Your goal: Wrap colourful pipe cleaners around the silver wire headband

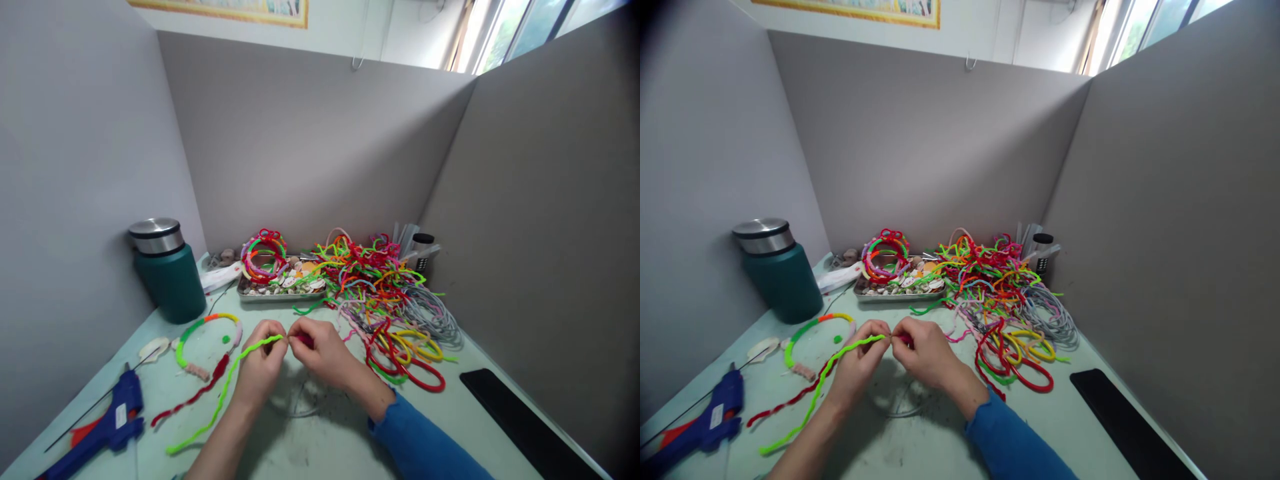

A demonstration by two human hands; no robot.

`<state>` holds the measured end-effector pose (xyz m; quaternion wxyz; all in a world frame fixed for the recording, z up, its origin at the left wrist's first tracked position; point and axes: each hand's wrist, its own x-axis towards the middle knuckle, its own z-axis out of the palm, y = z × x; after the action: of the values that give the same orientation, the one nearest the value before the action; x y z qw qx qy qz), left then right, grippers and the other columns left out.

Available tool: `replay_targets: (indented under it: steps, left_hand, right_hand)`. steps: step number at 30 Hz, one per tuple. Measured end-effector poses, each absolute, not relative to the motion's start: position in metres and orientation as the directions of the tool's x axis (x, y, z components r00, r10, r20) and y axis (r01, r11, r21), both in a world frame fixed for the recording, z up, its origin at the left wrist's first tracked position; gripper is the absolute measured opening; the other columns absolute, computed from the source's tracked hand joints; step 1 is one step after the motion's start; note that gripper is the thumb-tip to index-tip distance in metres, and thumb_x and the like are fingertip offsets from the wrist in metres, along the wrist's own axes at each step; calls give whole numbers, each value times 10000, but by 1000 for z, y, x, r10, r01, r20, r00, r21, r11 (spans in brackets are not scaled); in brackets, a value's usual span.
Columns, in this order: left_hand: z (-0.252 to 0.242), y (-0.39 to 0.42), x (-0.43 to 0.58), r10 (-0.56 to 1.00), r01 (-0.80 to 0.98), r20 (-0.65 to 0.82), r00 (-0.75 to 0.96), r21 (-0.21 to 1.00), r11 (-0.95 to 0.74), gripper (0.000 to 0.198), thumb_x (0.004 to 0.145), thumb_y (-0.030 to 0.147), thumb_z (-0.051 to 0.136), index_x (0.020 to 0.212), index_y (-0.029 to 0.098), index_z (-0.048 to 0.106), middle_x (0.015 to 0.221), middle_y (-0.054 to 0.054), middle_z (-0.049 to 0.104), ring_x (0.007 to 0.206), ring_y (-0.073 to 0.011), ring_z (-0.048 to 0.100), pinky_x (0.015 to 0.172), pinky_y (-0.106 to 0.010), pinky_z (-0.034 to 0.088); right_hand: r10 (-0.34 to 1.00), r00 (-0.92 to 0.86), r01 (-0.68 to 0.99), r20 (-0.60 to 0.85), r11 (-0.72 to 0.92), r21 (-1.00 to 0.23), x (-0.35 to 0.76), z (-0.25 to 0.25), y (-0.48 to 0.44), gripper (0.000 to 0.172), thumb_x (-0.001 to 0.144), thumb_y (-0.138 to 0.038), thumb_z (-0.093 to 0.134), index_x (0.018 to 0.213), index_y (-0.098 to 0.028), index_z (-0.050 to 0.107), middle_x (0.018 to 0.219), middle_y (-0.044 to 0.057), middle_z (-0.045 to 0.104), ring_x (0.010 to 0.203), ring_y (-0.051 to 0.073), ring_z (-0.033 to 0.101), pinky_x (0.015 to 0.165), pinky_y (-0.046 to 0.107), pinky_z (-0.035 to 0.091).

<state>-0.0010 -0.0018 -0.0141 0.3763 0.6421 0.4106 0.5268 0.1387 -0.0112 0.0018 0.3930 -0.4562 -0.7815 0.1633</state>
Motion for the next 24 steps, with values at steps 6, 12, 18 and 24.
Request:
replay_targets:
  steps: [6, 12, 18, 24]
  left_hand:
    - [-16, -1, 0, 930, 137, 356, 92, 921, -366, 68, 705, 159, 489, 655, 186, 452, 735, 14, 488, 697, -128, 475, 613, -220, 370]
    - [-16, -2, 2, 968, 100, 244, 57, 963, -249, 57, 700, 193, 503, 652, 185, 471, 643, 37, 476, 602, -106, 438, 539, -200, 340]
    - [-17, 0, 0, 973, 69, 223, 50, 972, -226, 70, 694, 189, 509, 633, 183, 475, 621, 47, 494, 546, -85, 406, 507, -187, 317]
    - [-13, -2, 1, 978, 68, 201, 61, 976, -205, 49, 685, 225, 538, 689, 180, 520, 673, 26, 555, 596, -104, 471, 547, -196, 355]
  right_hand:
    - [836, -219, 621, 503, 517, -589, 136, -2, -13, 53, 717, -122, 481, 719, -165, 512, 626, -32, 500, 563, 85, 441, 531, 193, 285]
    - [839, -224, 599, 496, 520, -609, 137, -3, -13, 110, 703, -93, 450, 733, -162, 531, 618, -29, 503, 565, 91, 443, 544, 199, 295]
    - [910, -205, 431, 361, 415, -801, 143, -3, -7, 184, 753, -102, 399, 745, -162, 572, 602, -21, 548, 550, 91, 478, 535, 187, 333]
    - [952, -152, 289, 267, 301, -909, 146, -10, 0, 186, 799, -143, 382, 801, -165, 567, 560, -32, 533, 539, 91, 492, 545, 185, 360]
